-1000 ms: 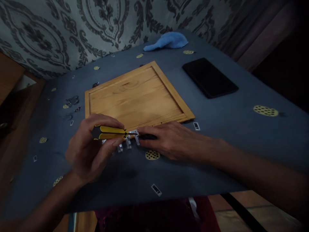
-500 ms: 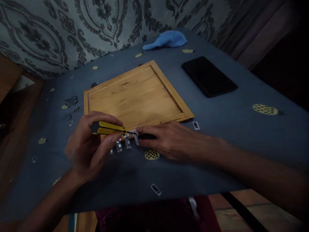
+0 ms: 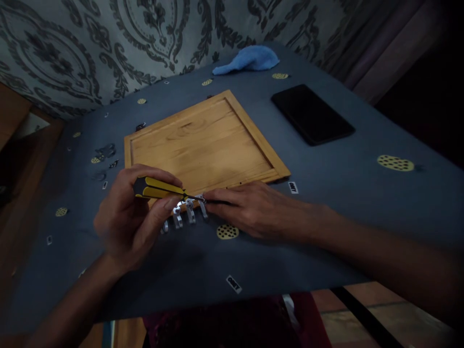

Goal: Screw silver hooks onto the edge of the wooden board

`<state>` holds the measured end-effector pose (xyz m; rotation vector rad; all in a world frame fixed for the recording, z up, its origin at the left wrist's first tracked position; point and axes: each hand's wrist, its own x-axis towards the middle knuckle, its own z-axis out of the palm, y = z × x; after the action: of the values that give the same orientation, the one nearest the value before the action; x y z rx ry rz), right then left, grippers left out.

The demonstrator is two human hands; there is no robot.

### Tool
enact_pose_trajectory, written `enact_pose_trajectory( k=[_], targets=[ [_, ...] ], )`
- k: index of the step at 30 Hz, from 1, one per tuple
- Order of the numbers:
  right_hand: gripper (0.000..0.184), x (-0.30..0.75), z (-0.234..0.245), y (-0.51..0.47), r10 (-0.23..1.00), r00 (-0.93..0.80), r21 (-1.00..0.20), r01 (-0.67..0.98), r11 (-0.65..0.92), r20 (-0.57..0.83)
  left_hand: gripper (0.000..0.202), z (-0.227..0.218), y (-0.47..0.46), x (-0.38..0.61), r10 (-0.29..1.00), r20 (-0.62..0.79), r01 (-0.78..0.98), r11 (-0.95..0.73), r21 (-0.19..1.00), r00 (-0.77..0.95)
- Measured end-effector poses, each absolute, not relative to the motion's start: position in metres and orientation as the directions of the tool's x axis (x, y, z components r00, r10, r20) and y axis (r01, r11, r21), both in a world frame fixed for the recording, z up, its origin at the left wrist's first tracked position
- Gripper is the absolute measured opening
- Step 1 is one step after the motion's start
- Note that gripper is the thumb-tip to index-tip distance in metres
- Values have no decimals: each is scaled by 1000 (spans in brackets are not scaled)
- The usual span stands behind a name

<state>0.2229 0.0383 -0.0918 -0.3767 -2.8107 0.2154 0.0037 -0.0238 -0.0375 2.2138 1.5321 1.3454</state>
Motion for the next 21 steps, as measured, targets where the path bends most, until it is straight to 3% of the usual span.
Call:
enact_pose_trajectory(
  k=[6,11,14,18,21],
  targets=[
    [29,223,-93,38,283,-916,-186,237,954,285,14,-35,-21,3,800,588,627,-518,582,115],
    [31,223,-95,38,261,-921,-179,216,960,290,24,-29,-12,-2,721,638,588,-649,483,271],
    [31,223,-94,38,263,-922,-173,220,960,284,28,-25,-10,-3,737,615,594,-637,491,282],
    [32,224,-93,37,262,-926,-180,219,959,272,48,-21,-11,0,756,620,571,-608,551,207],
    [33,224,-92,37,273,-928,-189,229,955,254,62,-19,-12,1,734,642,585,-627,515,220]
  ],
)
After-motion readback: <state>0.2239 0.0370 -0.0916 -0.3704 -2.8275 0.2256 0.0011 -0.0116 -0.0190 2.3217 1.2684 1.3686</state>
